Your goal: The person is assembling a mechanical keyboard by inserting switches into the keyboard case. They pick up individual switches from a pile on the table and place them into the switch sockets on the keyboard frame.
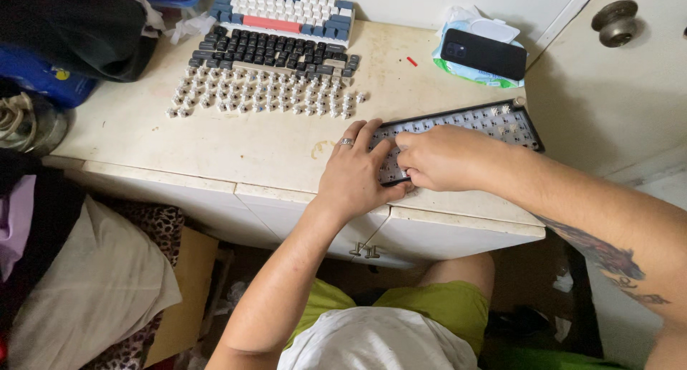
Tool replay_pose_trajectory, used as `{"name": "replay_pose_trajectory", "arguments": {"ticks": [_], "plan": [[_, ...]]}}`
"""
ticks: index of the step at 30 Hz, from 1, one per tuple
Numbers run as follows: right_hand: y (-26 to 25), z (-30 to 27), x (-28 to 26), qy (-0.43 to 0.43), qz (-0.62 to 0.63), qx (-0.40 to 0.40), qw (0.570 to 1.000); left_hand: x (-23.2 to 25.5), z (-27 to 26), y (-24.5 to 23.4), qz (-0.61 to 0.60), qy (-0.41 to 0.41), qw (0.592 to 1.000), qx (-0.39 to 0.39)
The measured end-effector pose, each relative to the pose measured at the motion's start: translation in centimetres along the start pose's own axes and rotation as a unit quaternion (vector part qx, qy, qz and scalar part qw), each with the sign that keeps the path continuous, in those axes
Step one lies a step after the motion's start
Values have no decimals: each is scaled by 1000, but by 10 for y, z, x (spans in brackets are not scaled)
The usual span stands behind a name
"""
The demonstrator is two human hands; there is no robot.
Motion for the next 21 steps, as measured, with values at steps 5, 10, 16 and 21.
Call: {"name": "replay_pose_trajectory", "arguments": {"ticks": [5, 10, 16, 21], "plan": [[-20, -14, 7, 27, 36, 91, 995, -1, 1, -2, -3, -5, 1000, -8], [-34, -37, 11, 50, 68, 230, 969, 3, -1, -4, -2, 4, 1000, 20], [-21, -26, 0, 12, 180, 342, 922, -7, -14, -31, -124, -24, 982, 141], [-14, 1, -26, -51, 218, 378, 898, -20, -31, -56, -167, -25, 967, 192]]}}
Point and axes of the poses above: each hand's wrist, its own z-axis towards the middle knuckle, its own y-axis out of the palm, x = y × z, the point moved 4 cm from there along z, towards the middle knuckle, and after that the axes turned 4 degrees about y, right-handed, at the moved point
